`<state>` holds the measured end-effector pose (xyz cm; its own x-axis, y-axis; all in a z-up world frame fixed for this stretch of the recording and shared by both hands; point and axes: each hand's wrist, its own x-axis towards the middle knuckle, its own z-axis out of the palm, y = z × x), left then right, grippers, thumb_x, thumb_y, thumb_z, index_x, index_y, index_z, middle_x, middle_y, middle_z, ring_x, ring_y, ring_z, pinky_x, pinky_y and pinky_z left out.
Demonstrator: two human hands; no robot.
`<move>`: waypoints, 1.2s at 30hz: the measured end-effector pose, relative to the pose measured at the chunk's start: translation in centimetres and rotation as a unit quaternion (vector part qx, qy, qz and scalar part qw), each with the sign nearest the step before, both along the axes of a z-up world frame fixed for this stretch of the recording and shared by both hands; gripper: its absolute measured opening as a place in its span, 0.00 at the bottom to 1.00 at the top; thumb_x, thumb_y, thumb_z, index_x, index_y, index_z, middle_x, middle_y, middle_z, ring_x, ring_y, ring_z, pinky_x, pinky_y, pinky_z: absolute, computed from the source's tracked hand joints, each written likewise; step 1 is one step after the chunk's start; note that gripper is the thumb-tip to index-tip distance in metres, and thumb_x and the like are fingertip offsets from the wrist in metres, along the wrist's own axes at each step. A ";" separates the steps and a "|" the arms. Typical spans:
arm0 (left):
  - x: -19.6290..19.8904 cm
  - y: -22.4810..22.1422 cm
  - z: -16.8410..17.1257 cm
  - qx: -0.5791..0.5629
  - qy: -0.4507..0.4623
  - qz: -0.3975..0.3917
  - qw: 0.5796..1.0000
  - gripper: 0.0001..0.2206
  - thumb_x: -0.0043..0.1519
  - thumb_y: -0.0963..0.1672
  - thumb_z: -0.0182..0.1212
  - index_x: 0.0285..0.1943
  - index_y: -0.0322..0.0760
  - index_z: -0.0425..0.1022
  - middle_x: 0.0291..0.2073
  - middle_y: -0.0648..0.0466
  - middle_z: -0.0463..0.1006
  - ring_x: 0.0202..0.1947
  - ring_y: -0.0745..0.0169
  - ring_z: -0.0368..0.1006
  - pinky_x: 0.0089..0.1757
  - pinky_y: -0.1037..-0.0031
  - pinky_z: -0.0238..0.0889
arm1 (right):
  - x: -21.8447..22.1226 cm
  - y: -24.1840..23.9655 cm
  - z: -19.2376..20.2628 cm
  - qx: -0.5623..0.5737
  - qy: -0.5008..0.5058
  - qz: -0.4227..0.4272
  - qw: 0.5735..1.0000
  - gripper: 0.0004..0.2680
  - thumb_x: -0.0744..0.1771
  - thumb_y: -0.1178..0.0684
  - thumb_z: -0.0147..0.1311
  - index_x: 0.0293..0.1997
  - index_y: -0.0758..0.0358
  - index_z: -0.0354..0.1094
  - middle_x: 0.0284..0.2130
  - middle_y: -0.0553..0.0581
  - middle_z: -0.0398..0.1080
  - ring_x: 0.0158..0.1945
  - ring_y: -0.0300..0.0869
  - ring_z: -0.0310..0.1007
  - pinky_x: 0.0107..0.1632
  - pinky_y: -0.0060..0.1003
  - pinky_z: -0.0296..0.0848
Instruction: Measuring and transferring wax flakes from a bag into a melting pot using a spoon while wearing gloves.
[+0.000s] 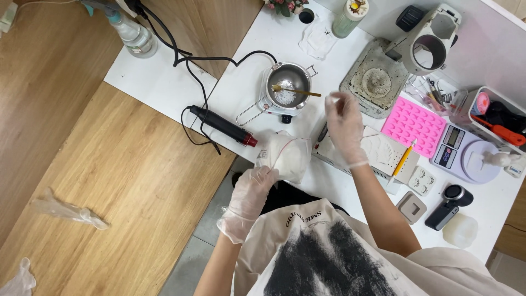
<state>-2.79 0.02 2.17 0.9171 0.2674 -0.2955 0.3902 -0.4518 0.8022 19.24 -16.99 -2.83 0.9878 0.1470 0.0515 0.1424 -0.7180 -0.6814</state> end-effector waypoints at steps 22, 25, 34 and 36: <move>-2.7 -3.0 -1.2 0.179 -0.113 -0.097 0.972 0.07 0.59 0.39 0.59 0.44 0.31 0.76 0.34 0.46 0.77 0.33 0.49 0.75 0.34 0.63 0.70 | -0.6 -4.3 1.7 -0.072 0.291 0.187 0.935 0.08 0.67 0.50 0.58 0.49 0.55 0.75 0.40 0.53 0.79 0.42 0.42 0.79 0.49 0.38 0.78; -2.8 -3.1 -2.0 0.070 -0.031 -0.037 0.996 0.06 0.63 0.41 0.59 0.43 0.31 0.78 0.33 0.46 0.78 0.33 0.48 0.76 0.37 0.62 0.70 | 4.3 -2.5 1.8 -0.227 0.163 0.146 0.949 0.07 0.65 0.49 0.61 0.46 0.50 0.80 0.42 0.50 0.78 0.41 0.41 0.76 0.47 0.38 0.76; -3.3 -2.9 -2.4 0.268 -0.190 -0.131 0.935 0.13 0.51 0.39 0.63 0.46 0.32 0.77 0.38 0.48 0.77 0.37 0.48 0.75 0.38 0.61 0.71 | 13.5 -1.2 -9.6 -0.350 0.162 0.310 0.869 0.10 0.61 0.48 0.68 0.45 0.48 0.80 0.40 0.51 0.79 0.43 0.45 0.77 0.49 0.39 0.74; -3.5 -3.1 -2.4 0.264 -0.185 -0.123 0.939 0.14 0.51 0.39 0.63 0.46 0.32 0.77 0.38 0.48 0.77 0.37 0.48 0.75 0.38 0.61 0.71 | 13.5 -1.3 -10.8 -0.324 0.172 0.328 0.871 0.11 0.60 0.48 0.70 0.44 0.49 0.80 0.40 0.50 0.80 0.43 0.45 0.78 0.49 0.38 0.74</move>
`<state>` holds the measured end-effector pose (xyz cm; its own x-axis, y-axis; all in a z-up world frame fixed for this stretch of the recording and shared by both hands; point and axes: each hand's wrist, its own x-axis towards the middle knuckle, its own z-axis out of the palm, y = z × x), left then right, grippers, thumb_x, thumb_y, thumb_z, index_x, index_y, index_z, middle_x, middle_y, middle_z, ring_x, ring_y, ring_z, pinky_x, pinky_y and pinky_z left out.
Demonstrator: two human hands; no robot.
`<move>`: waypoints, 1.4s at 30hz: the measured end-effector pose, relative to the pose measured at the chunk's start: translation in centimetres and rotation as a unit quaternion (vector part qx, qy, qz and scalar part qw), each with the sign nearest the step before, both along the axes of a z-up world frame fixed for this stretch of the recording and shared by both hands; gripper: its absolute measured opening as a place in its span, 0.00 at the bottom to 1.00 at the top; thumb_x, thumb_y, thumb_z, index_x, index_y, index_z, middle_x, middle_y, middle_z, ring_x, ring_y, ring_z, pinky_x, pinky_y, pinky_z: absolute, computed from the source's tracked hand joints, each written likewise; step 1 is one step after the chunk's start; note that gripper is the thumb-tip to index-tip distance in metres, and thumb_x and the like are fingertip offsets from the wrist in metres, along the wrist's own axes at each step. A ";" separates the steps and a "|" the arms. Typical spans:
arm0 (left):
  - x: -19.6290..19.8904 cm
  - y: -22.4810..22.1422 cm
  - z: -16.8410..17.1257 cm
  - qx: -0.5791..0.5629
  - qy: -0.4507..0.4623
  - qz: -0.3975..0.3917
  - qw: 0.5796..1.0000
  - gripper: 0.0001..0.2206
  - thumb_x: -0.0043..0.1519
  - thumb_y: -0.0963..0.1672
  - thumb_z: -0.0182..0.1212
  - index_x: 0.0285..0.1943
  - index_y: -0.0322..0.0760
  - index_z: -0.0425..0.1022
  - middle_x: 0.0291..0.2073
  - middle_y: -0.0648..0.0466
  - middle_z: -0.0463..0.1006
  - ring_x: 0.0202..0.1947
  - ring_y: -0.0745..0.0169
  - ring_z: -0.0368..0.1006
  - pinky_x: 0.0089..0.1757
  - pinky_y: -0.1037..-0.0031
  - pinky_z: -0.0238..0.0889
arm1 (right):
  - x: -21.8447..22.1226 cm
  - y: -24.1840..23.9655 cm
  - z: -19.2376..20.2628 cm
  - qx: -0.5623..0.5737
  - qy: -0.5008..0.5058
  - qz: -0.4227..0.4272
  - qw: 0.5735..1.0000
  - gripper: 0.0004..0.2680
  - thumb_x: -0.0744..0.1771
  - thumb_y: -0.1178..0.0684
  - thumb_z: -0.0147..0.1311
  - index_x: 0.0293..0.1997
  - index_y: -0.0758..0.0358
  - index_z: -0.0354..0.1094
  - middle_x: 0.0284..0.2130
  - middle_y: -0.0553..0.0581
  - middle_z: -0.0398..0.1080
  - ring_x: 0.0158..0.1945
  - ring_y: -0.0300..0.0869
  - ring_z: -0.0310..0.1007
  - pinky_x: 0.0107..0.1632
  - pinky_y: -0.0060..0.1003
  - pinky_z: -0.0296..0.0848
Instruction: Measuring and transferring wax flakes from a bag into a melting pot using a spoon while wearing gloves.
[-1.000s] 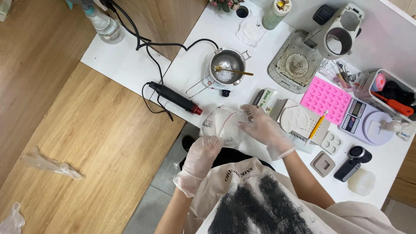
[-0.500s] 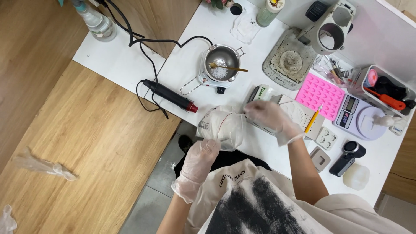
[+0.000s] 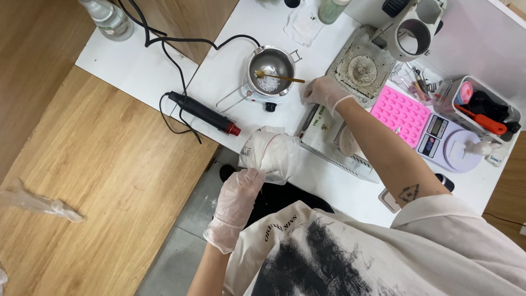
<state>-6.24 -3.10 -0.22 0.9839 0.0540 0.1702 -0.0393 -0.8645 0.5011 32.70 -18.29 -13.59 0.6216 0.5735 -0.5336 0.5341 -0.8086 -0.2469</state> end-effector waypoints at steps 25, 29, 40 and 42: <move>0.6 -0.6 -0.3 -0.076 0.094 0.076 0.990 0.07 0.63 0.41 0.60 0.49 0.38 0.77 0.34 0.49 0.78 0.37 0.46 0.74 0.38 0.59 0.70 | -0.9 2.3 -0.3 -0.008 0.055 -0.072 0.996 0.07 0.62 0.50 0.69 0.40 0.53 0.80 0.38 0.54 0.79 0.41 0.46 0.78 0.51 0.39 0.75; 0.2 -0.5 -0.7 -0.021 0.022 0.048 0.998 0.10 0.61 0.40 0.56 0.51 0.37 0.76 0.37 0.47 0.78 0.38 0.46 0.75 0.38 0.60 0.70 | -0.2 1.8 -1.1 0.030 0.077 -0.060 0.995 0.06 0.60 0.53 0.70 0.37 0.54 0.81 0.36 0.51 0.80 0.40 0.43 0.77 0.50 0.37 0.75; 0.4 -0.5 -1.3 -0.055 0.054 0.063 0.995 0.07 0.63 0.41 0.57 0.47 0.37 0.77 0.34 0.47 0.78 0.37 0.45 0.75 0.37 0.59 0.70 | -0.2 1.0 -1.1 0.062 0.085 -0.028 0.994 0.06 0.60 0.55 0.70 0.36 0.56 0.81 0.35 0.52 0.80 0.39 0.41 0.78 0.50 0.34 0.75; 0.6 -0.6 -0.6 -0.040 0.039 0.055 0.997 0.09 0.63 0.41 0.55 0.49 0.36 0.77 0.34 0.47 0.78 0.37 0.45 0.75 0.37 0.59 0.70 | -0.2 1.0 -1.5 0.064 0.078 -0.016 0.995 0.06 0.60 0.54 0.70 0.37 0.56 0.81 0.35 0.52 0.80 0.39 0.42 0.78 0.50 0.34 0.75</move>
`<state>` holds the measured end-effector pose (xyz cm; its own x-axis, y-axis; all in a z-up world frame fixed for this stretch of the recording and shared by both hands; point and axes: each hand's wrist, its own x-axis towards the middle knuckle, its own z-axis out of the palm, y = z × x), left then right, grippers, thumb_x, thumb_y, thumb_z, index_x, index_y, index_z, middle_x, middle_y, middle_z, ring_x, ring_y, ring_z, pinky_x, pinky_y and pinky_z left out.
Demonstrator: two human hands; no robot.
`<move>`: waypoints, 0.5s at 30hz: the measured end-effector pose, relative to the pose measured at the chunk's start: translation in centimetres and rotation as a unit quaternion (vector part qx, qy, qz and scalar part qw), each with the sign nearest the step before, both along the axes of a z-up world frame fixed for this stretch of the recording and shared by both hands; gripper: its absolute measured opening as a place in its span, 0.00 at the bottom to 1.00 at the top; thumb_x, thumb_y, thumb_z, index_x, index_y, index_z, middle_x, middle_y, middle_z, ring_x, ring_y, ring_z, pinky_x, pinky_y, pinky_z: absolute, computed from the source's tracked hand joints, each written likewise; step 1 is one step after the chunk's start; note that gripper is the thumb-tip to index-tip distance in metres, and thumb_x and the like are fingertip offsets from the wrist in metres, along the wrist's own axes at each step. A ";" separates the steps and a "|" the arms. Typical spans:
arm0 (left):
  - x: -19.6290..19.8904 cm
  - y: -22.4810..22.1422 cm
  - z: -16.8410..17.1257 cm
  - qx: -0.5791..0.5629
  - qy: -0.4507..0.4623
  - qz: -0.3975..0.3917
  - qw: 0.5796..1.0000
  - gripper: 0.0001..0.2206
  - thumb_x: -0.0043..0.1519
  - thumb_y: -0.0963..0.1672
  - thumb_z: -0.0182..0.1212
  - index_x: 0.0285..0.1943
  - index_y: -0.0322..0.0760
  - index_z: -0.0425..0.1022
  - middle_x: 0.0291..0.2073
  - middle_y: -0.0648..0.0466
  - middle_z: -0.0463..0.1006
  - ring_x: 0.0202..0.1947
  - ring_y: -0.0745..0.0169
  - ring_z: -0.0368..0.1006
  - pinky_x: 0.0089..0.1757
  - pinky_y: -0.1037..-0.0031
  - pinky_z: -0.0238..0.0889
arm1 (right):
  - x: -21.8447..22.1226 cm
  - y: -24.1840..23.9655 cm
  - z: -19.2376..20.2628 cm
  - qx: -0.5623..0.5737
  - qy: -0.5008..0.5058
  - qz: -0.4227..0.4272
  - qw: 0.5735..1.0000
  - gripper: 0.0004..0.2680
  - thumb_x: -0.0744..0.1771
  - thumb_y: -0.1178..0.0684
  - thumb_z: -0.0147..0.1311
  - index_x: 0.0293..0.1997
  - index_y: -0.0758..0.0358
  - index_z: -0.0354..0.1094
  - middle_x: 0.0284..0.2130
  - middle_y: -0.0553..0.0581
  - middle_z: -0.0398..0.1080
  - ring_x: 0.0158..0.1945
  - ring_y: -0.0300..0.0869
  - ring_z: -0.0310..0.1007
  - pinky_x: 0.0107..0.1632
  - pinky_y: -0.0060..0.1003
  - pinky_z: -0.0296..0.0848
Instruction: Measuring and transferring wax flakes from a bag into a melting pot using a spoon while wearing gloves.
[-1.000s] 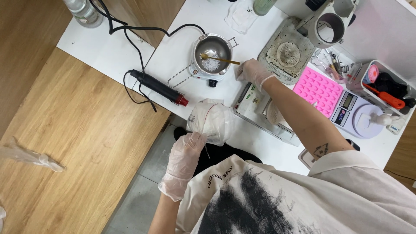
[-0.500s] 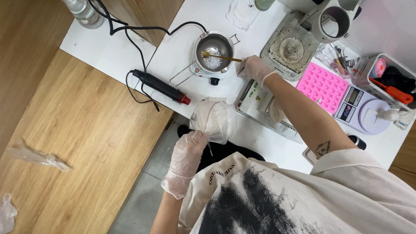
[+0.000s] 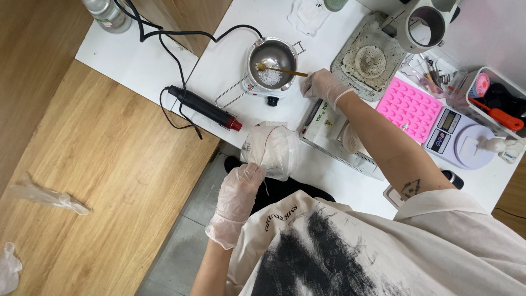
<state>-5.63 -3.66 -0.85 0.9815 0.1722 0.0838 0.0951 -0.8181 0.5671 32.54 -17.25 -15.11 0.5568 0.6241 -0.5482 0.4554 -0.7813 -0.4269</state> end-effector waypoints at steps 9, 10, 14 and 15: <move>0.5 0.0 1.0 -0.155 0.118 0.088 0.977 0.10 0.66 0.47 0.54 0.42 0.37 0.76 0.30 0.46 0.77 0.36 0.44 0.74 0.39 0.56 0.68 | 0.3 0.0 -0.8 0.001 -0.015 -0.002 1.000 0.07 0.61 0.53 0.69 0.40 0.55 0.81 0.37 0.54 0.80 0.39 0.44 0.79 0.51 0.35 0.76; 0.3 0.0 0.5 -0.100 0.080 0.057 0.990 0.08 0.64 0.44 0.55 0.44 0.36 0.77 0.32 0.46 0.78 0.36 0.44 0.74 0.39 0.57 0.68 | 0.2 0.1 -0.6 -0.017 -0.022 0.003 1.000 0.07 0.61 0.52 0.69 0.40 0.54 0.81 0.37 0.54 0.80 0.39 0.44 0.79 0.52 0.35 0.75; -0.1 0.2 -0.1 0.048 -0.024 -0.025 0.998 0.13 0.57 0.38 0.57 0.50 0.34 0.77 0.37 0.47 0.79 0.37 0.46 0.75 0.37 0.60 0.71 | -0.1 0.4 -0.2 -0.048 -0.038 0.012 0.998 0.06 0.63 0.50 0.68 0.40 0.52 0.81 0.38 0.53 0.80 0.39 0.44 0.79 0.52 0.35 0.75; 0.0 0.1 0.0 0.047 -0.023 -0.025 0.998 0.13 0.57 0.38 0.57 0.50 0.34 0.77 0.37 0.47 0.79 0.37 0.46 0.75 0.37 0.60 0.71 | -0.1 0.3 -0.2 -0.048 -0.037 0.012 0.998 0.06 0.63 0.50 0.68 0.40 0.52 0.81 0.38 0.53 0.80 0.39 0.44 0.79 0.52 0.35 0.75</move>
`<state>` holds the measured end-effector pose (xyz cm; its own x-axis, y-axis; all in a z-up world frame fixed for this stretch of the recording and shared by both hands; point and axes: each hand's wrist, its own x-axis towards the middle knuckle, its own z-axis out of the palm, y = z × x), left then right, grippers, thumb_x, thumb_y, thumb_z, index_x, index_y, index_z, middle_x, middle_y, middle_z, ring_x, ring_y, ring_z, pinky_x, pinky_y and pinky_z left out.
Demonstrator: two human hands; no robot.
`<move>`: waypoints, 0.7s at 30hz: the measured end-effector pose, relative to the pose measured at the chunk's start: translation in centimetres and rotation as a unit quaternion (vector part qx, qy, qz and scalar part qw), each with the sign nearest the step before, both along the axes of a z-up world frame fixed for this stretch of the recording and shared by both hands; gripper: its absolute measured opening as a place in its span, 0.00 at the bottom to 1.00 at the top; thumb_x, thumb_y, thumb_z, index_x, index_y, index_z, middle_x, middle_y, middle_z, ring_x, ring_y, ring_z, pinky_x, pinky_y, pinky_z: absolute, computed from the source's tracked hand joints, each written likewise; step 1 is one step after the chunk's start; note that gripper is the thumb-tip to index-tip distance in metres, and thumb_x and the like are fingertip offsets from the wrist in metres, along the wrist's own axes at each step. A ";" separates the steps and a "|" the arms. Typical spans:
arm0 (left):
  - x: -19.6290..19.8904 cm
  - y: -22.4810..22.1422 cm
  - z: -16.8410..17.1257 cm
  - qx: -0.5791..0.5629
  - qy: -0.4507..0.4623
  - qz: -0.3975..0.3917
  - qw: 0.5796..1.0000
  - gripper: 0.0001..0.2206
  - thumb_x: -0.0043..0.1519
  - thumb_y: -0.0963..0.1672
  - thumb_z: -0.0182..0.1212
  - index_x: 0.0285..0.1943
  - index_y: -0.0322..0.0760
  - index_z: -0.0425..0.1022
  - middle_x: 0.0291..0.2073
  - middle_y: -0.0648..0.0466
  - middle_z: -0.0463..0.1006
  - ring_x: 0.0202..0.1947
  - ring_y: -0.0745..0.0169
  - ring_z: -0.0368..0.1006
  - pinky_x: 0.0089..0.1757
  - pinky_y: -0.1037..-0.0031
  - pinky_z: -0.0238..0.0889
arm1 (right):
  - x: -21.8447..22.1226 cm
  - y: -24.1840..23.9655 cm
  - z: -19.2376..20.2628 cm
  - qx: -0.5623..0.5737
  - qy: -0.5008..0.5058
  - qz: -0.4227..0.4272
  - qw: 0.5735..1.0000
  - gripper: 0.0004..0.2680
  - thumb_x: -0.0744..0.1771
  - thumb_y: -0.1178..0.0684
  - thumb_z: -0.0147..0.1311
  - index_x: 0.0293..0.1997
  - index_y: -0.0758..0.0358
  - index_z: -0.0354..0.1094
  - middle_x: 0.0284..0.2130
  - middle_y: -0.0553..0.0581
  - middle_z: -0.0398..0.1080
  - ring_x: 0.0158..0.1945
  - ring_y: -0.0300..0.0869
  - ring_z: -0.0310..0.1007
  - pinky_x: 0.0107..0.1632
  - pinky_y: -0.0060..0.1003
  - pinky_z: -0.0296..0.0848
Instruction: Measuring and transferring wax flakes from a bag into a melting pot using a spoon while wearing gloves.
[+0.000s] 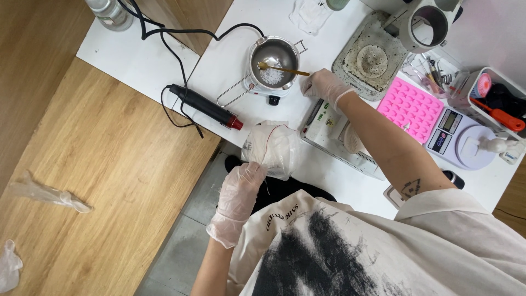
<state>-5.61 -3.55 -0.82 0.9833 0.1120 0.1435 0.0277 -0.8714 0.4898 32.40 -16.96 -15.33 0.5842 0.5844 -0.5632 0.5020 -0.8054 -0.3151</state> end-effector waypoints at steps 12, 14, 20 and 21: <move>0.5 -0.1 0.7 -0.146 0.147 0.093 0.974 0.05 0.63 0.42 0.62 0.46 0.35 0.78 0.32 0.47 0.79 0.35 0.47 0.76 0.38 0.59 0.71 | -0.2 0.4 0.2 0.000 -0.017 0.046 0.999 0.05 0.63 0.50 0.65 0.41 0.48 0.81 0.40 0.49 0.80 0.41 0.45 0.79 0.54 0.36 0.75; 0.0 0.1 -0.2 -0.032 0.053 0.020 0.998 0.11 0.57 0.38 0.62 0.49 0.35 0.78 0.37 0.47 0.79 0.37 0.47 0.77 0.38 0.61 0.73 | -0.3 0.4 0.2 -0.005 -0.021 0.049 0.999 0.05 0.64 0.50 0.64 0.42 0.48 0.81 0.40 0.50 0.80 0.42 0.45 0.78 0.53 0.38 0.75; 0.0 0.1 -0.2 0.007 0.008 0.002 1.000 0.15 0.53 0.37 0.64 0.50 0.35 0.78 0.42 0.49 0.80 0.39 0.48 0.76 0.39 0.62 0.73 | -0.1 0.7 -0.2 -0.017 0.006 0.004 1.000 0.06 0.64 0.51 0.64 0.42 0.48 0.81 0.41 0.50 0.80 0.41 0.43 0.79 0.52 0.37 0.76; -0.1 0.1 -0.3 0.007 0.008 0.002 1.000 0.15 0.53 0.37 0.64 0.50 0.35 0.78 0.42 0.49 0.80 0.39 0.48 0.76 0.39 0.62 0.73 | 0.0 0.7 -0.1 -0.017 0.006 0.004 1.000 0.06 0.64 0.51 0.64 0.42 0.48 0.81 0.41 0.50 0.80 0.41 0.43 0.79 0.52 0.37 0.76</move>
<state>-5.69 -3.45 -1.09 0.9849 0.1143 0.1298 0.0389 -0.8778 0.4775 32.41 -16.22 -15.39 0.5727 0.5686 -0.5905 0.5040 -0.8124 -0.2933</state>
